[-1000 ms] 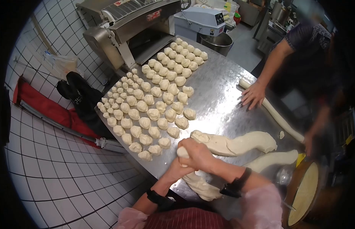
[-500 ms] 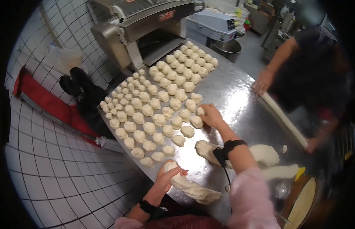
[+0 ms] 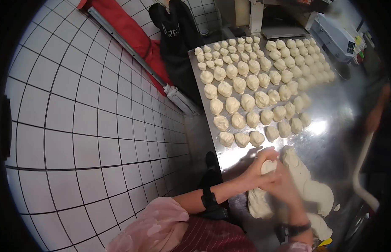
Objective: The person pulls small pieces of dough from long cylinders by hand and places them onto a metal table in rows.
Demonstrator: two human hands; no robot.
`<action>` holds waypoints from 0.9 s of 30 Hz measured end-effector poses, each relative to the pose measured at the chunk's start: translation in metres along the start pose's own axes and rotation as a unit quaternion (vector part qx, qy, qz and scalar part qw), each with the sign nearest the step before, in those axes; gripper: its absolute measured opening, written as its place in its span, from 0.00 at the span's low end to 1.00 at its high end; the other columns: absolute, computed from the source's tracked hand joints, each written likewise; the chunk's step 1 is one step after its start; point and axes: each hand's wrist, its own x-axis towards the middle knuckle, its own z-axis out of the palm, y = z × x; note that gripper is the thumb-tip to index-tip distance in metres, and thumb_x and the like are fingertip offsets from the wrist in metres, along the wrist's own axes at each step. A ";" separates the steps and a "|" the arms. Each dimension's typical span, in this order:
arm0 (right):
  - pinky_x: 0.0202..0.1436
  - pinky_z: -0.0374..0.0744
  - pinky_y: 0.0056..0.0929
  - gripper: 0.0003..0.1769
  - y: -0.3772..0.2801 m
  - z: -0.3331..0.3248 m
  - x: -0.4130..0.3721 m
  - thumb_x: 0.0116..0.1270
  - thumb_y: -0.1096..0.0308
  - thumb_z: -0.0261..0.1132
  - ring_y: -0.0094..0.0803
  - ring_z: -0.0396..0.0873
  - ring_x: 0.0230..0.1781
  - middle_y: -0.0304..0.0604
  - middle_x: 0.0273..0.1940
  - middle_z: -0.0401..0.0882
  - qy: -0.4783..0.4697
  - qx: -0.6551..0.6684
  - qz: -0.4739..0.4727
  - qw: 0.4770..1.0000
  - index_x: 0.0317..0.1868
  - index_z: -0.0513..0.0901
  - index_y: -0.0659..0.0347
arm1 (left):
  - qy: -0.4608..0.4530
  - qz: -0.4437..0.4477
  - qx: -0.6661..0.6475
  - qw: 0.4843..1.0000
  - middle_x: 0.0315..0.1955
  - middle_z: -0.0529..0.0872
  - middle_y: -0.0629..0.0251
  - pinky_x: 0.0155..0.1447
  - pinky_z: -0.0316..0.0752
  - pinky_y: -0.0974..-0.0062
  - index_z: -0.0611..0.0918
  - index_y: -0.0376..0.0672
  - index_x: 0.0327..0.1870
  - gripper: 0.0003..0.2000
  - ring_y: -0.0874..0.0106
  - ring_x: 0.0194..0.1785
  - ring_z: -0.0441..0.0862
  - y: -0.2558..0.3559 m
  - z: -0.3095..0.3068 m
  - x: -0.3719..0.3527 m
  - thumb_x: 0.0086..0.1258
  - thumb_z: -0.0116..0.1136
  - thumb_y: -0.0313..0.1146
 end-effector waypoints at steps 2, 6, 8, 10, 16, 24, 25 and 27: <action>0.40 0.74 0.22 0.33 0.002 0.006 0.001 0.46 0.67 0.77 0.21 0.73 0.35 0.35 0.42 0.75 0.044 -0.031 -0.061 0.997 0.54 0.76 0.62 | -0.021 -0.094 -0.203 0.975 0.61 0.64 0.55 0.68 0.61 0.67 0.58 0.40 0.70 0.39 0.67 0.67 0.61 0.025 -0.002 -0.006 0.60 0.69 0.35; 0.45 0.74 0.28 0.26 -0.014 0.006 -0.003 0.44 0.67 0.76 0.29 0.75 0.38 0.39 0.39 0.74 0.064 -0.097 -0.119 0.986 0.45 0.77 0.63 | -0.154 -0.164 -0.176 0.958 0.57 0.73 0.61 0.63 0.69 0.74 0.52 0.44 0.73 0.44 0.76 0.59 0.71 0.017 -0.018 -0.023 0.60 0.69 0.29; 0.46 0.74 0.29 0.25 -0.024 0.010 -0.005 0.44 0.67 0.76 0.32 0.75 0.39 0.41 0.38 0.74 0.072 -0.146 -0.144 0.976 0.43 0.77 0.64 | -0.130 -0.144 -0.164 0.967 0.51 0.78 0.66 0.61 0.70 0.75 0.57 0.42 0.71 0.41 0.79 0.55 0.74 0.020 -0.013 -0.036 0.58 0.69 0.26; 0.47 0.73 0.32 0.24 -0.030 0.017 -0.009 0.44 0.67 0.75 0.36 0.75 0.41 0.44 0.38 0.74 0.076 -0.152 -0.214 0.962 0.41 0.77 0.66 | -0.110 -0.096 -0.091 0.985 0.53 0.77 0.67 0.60 0.71 0.77 0.63 0.40 0.67 0.37 0.79 0.56 0.73 0.018 -0.012 -0.043 0.55 0.69 0.25; 0.44 0.74 0.33 0.22 -0.034 0.034 -0.030 0.48 0.65 0.72 0.37 0.77 0.40 0.46 0.38 0.75 0.015 -0.109 -0.203 0.973 0.42 0.78 0.65 | 0.004 -0.142 -0.052 0.988 0.40 0.85 0.71 0.52 0.75 0.75 0.81 0.40 0.46 0.16 0.80 0.45 0.79 0.031 0.003 -0.078 0.56 0.68 0.28; 0.45 0.78 0.35 0.22 -0.030 0.026 -0.063 0.48 0.63 0.72 0.43 0.80 0.41 0.48 0.40 0.78 0.054 -0.134 -0.235 0.961 0.45 0.80 0.60 | 0.074 -0.128 0.099 0.984 0.43 0.85 0.58 0.52 0.76 0.66 0.79 0.43 0.50 0.21 0.61 0.49 0.83 0.045 0.037 -0.089 0.53 0.67 0.34; 0.45 0.78 0.35 0.22 -0.027 0.025 -0.065 0.48 0.63 0.72 0.43 0.81 0.41 0.48 0.40 0.78 0.064 -0.136 -0.243 0.958 0.45 0.80 0.60 | 0.073 -0.126 0.100 0.984 0.43 0.85 0.58 0.52 0.76 0.66 0.79 0.43 0.50 0.21 0.61 0.49 0.83 0.048 0.038 -0.088 0.53 0.67 0.34; 0.45 0.78 0.35 0.21 -0.024 0.024 -0.070 0.49 0.64 0.71 0.42 0.81 0.41 0.48 0.41 0.78 0.063 -0.132 -0.238 0.960 0.45 0.79 0.60 | 0.057 -0.181 0.137 0.972 0.43 0.85 0.55 0.52 0.75 0.66 0.79 0.44 0.51 0.22 0.58 0.50 0.83 0.055 0.044 -0.089 0.53 0.67 0.35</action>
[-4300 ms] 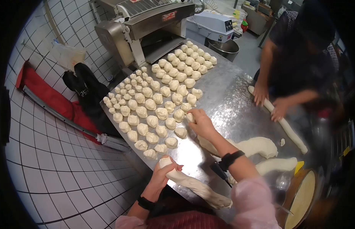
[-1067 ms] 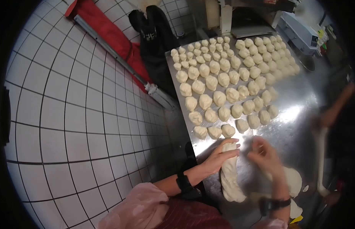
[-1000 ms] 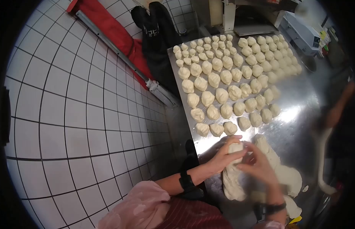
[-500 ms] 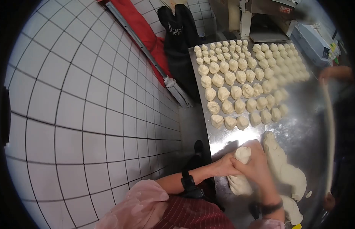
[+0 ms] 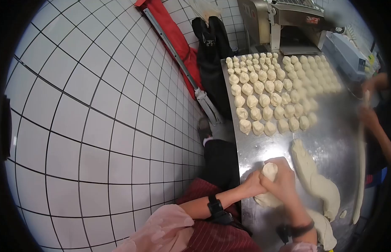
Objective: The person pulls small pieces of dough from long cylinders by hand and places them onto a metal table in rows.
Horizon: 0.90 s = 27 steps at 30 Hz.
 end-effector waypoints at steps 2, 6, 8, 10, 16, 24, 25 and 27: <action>0.45 0.78 0.35 0.21 0.000 0.000 -0.005 0.49 0.65 0.70 0.42 0.81 0.41 0.48 0.41 0.78 0.008 0.004 0.001 1.000 0.45 0.79 0.60 | 0.002 -0.001 0.022 1.000 0.43 0.85 0.54 0.52 0.75 0.65 0.79 0.44 0.51 0.22 0.57 0.50 0.83 -0.007 0.005 -0.001 0.53 0.67 0.35; 0.46 0.77 0.36 0.19 0.007 -0.002 -0.015 0.50 0.67 0.68 0.44 0.80 0.41 0.49 0.40 0.78 0.063 0.002 0.002 0.998 0.44 0.79 0.61 | 0.009 0.064 0.027 0.998 0.37 0.86 0.54 0.49 0.76 0.64 0.82 0.41 0.44 0.18 0.58 0.45 0.84 -0.015 0.019 0.012 0.51 0.66 0.37; 0.46 0.76 0.38 0.18 0.003 -0.012 -0.028 0.51 0.68 0.67 0.47 0.79 0.40 0.51 0.40 0.77 0.101 -0.019 -0.012 0.995 0.43 0.79 0.62 | 0.010 0.068 0.031 0.997 0.37 0.86 0.54 0.49 0.76 0.65 0.82 0.42 0.44 0.18 0.58 0.45 0.84 -0.008 0.032 0.010 0.52 0.66 0.37; 0.46 0.76 0.38 0.18 0.003 -0.022 -0.044 0.51 0.68 0.67 0.47 0.79 0.40 0.51 0.40 0.77 0.133 -0.013 0.000 0.991 0.43 0.79 0.62 | -0.051 0.079 0.066 0.993 0.41 0.86 0.55 0.52 0.75 0.66 0.81 0.43 0.48 0.21 0.60 0.48 0.84 0.016 0.033 0.009 0.53 0.67 0.39; 0.46 0.76 0.38 0.18 0.009 -0.039 -0.088 0.51 0.68 0.68 0.47 0.79 0.41 0.51 0.40 0.77 0.233 -0.018 0.037 0.972 0.43 0.79 0.63 | -0.168 0.136 0.107 0.970 0.47 0.85 0.57 0.56 0.74 0.67 0.78 0.45 0.53 0.23 0.60 0.52 0.82 0.025 0.062 0.015 0.57 0.65 0.43; 0.50 0.76 0.35 0.21 -0.013 -0.022 -0.057 0.49 0.70 0.70 0.43 0.79 0.43 0.49 0.42 0.78 0.127 0.015 0.004 0.992 0.46 0.79 0.63 | -0.141 0.101 0.000 0.985 0.45 0.84 0.61 0.55 0.74 0.71 0.77 0.42 0.54 0.25 0.71 0.49 0.81 0.008 0.029 0.002 0.54 0.70 0.37; 0.50 0.76 0.35 0.21 -0.015 -0.022 -0.052 0.49 0.70 0.70 0.43 0.79 0.43 0.49 0.42 0.78 0.121 0.013 -0.001 0.993 0.46 0.79 0.63 | -0.142 0.121 -0.034 0.982 0.45 0.84 0.64 0.55 0.75 0.72 0.78 0.43 0.53 0.23 0.73 0.49 0.80 0.005 0.026 0.001 0.54 0.70 0.34; 0.51 0.75 0.34 0.23 -0.018 -0.021 -0.044 0.48 0.68 0.72 0.41 0.79 0.44 0.48 0.42 0.79 0.072 0.053 -0.009 0.996 0.46 0.79 0.63 | -0.137 0.126 -0.105 0.977 0.43 0.83 0.67 0.54 0.75 0.74 0.79 0.42 0.49 0.20 0.75 0.48 0.79 0.001 0.018 -0.002 0.53 0.68 0.28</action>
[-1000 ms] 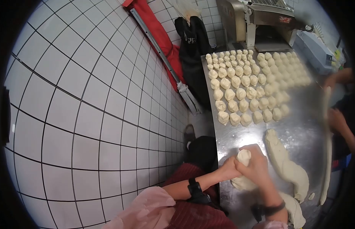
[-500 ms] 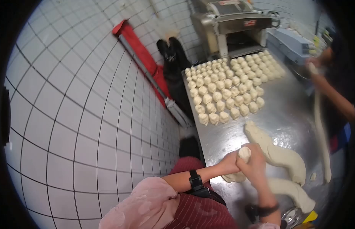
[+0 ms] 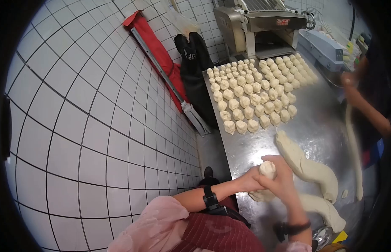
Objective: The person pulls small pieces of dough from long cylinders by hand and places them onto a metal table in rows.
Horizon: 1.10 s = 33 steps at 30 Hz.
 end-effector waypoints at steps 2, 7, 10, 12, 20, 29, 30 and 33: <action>0.49 0.75 0.32 0.23 -0.004 0.002 0.003 0.47 0.68 0.73 0.37 0.78 0.43 0.46 0.42 0.79 -0.011 0.007 0.008 1.000 0.46 0.79 0.63 | -0.063 -0.032 -0.048 0.996 0.43 0.82 0.69 0.53 0.74 0.76 0.79 0.40 0.49 0.19 0.76 0.48 0.78 0.002 -0.008 -0.005 0.53 0.66 0.26; 0.47 0.75 0.30 0.22 -0.002 0.003 0.001 0.46 0.69 0.73 0.33 0.78 0.40 0.43 0.39 0.78 0.021 -0.016 0.019 0.999 0.43 0.79 0.62 | -0.067 -0.038 -0.034 0.996 0.44 0.81 0.68 0.54 0.74 0.77 0.77 0.39 0.52 0.23 0.77 0.49 0.77 0.009 -0.005 -0.001 0.52 0.66 0.26; 0.45 0.75 0.31 0.18 -0.004 0.001 0.002 0.47 0.71 0.72 0.35 0.78 0.38 0.43 0.36 0.77 0.070 -0.059 -0.007 0.996 0.39 0.78 0.62 | 0.012 0.036 -0.022 0.999 0.46 0.81 0.67 0.56 0.73 0.76 0.76 0.39 0.54 0.26 0.76 0.50 0.77 0.017 0.007 0.002 0.51 0.68 0.28; 0.42 0.75 0.36 0.15 -0.004 0.002 0.005 0.47 0.70 0.72 0.43 0.78 0.35 0.47 0.34 0.77 0.154 -0.096 -0.094 0.979 0.37 0.79 0.61 | 0.066 0.111 -0.026 0.991 0.47 0.81 0.66 0.57 0.72 0.75 0.75 0.39 0.55 0.27 0.76 0.51 0.77 0.022 0.012 0.006 0.51 0.69 0.29; 0.39 0.76 0.37 0.14 0.025 0.004 0.010 0.50 0.73 0.68 0.47 0.78 0.35 0.49 0.34 0.77 0.196 -0.169 -0.058 0.964 0.39 0.77 0.61 | -0.129 0.007 0.024 0.991 0.42 0.84 0.64 0.55 0.73 0.73 0.78 0.37 0.50 0.19 0.75 0.48 0.79 0.007 -0.001 0.027 0.57 0.65 0.29; 0.48 0.75 0.38 0.20 0.099 -0.057 0.061 0.55 0.70 0.69 0.47 0.74 0.47 0.52 0.46 0.75 0.248 -0.224 0.088 0.938 0.49 0.76 0.61 | -0.066 -0.077 -0.185 0.977 0.30 0.83 0.65 0.40 0.79 0.75 0.74 0.38 0.41 0.09 0.76 0.33 0.82 0.023 -0.071 0.031 0.65 0.61 0.26; 0.50 0.75 0.38 0.21 0.105 -0.057 0.066 0.55 0.70 0.69 0.48 0.74 0.48 0.53 0.47 0.74 0.231 -0.181 0.096 0.951 0.50 0.76 0.60 | -0.061 -0.076 -0.191 0.977 0.29 0.83 0.63 0.39 0.78 0.75 0.74 0.38 0.41 0.09 0.75 0.33 0.82 0.017 -0.080 0.034 0.65 0.61 0.27; 0.57 0.74 0.39 0.23 0.143 -0.059 0.088 0.56 0.72 0.66 0.49 0.73 0.53 0.55 0.49 0.73 0.206 -0.164 0.158 0.952 0.54 0.75 0.58 | -0.025 -0.104 -0.213 0.971 0.27 0.83 0.61 0.45 0.79 0.70 0.73 0.38 0.42 0.08 0.71 0.33 0.83 0.014 -0.098 0.038 0.66 0.59 0.25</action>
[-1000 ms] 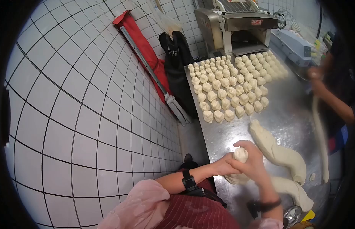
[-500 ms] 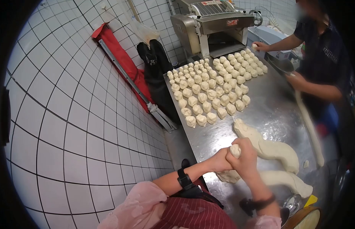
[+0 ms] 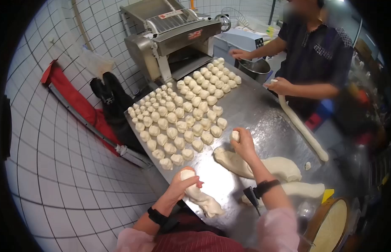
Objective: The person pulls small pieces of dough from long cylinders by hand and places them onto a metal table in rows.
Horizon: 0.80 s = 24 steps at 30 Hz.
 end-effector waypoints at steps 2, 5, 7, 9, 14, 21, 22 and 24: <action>0.58 0.74 0.39 0.23 0.010 0.010 0.026 0.56 0.73 0.66 0.50 0.73 0.54 0.55 0.50 0.73 0.014 -0.027 0.011 0.999 0.55 0.74 0.58 | 0.052 -0.011 -0.027 0.998 0.26 0.82 0.59 0.49 0.80 0.65 0.73 0.38 0.42 0.08 0.68 0.33 0.84 -0.002 -0.009 0.005 0.66 0.58 0.25; 0.58 0.74 0.41 0.24 0.023 0.017 0.067 0.57 0.74 0.64 0.54 0.73 0.55 0.57 0.53 0.72 0.023 -0.064 0.017 0.998 0.56 0.73 0.58 | 0.054 -0.034 -0.065 0.996 0.30 0.83 0.59 0.44 0.80 0.71 0.74 0.37 0.41 0.06 0.68 0.37 0.85 -0.007 -0.021 0.011 0.66 0.58 0.23; 0.58 0.74 0.43 0.23 0.037 0.032 0.096 0.58 0.76 0.62 0.56 0.73 0.53 0.57 0.54 0.72 0.020 -0.062 -0.023 0.998 0.56 0.74 0.57 | 0.054 -0.040 -0.082 0.994 0.30 0.83 0.59 0.45 0.80 0.70 0.74 0.37 0.40 0.06 0.67 0.37 0.85 -0.011 -0.029 0.018 0.66 0.59 0.24; 0.57 0.74 0.44 0.22 0.054 0.043 0.117 0.58 0.75 0.61 0.57 0.73 0.53 0.57 0.54 0.72 -0.015 -0.098 -0.028 0.995 0.55 0.75 0.56 | 0.068 -0.060 -0.111 0.990 0.30 0.82 0.59 0.45 0.81 0.70 0.74 0.38 0.41 0.07 0.66 0.38 0.85 -0.011 -0.040 0.027 0.67 0.59 0.25; 0.55 0.74 0.48 0.22 0.064 0.048 0.130 0.60 0.68 0.61 0.55 0.74 0.53 0.54 0.53 0.73 -0.119 -0.195 -0.024 0.973 0.57 0.75 0.53 | 0.101 -0.069 -0.171 0.978 0.37 0.83 0.57 0.44 0.80 0.70 0.73 0.39 0.44 0.09 0.66 0.40 0.85 -0.018 -0.049 0.034 0.68 0.59 0.28; 0.35 0.75 0.25 0.30 -0.034 0.025 0.032 0.57 0.74 0.69 0.22 0.75 0.33 0.39 0.45 0.74 -0.222 0.030 0.032 0.974 0.61 0.74 0.58 | 0.119 -0.031 -0.208 0.970 0.44 0.81 0.61 0.54 0.75 0.73 0.71 0.37 0.54 0.17 0.70 0.51 0.80 -0.025 -0.048 0.041 0.69 0.60 0.34; 0.33 0.74 0.22 0.33 -0.061 0.030 0.006 0.54 0.72 0.73 0.20 0.73 0.31 0.37 0.44 0.74 -0.308 0.145 0.095 0.935 0.62 0.74 0.57 | 0.121 -0.023 -0.183 0.975 0.51 0.77 0.61 0.57 0.75 0.71 0.70 0.39 0.55 0.16 0.70 0.55 0.78 -0.024 -0.043 0.043 0.71 0.59 0.33; 0.35 0.76 0.22 0.41 -0.105 0.035 -0.019 0.49 0.67 0.78 0.22 0.73 0.33 0.36 0.46 0.75 -0.418 0.152 0.068 0.893 0.65 0.70 0.60 | 0.079 -0.007 -0.147 0.986 0.62 0.68 0.62 0.63 0.70 0.71 0.68 0.42 0.61 0.20 0.71 0.63 0.71 -0.036 -0.036 0.049 0.71 0.58 0.32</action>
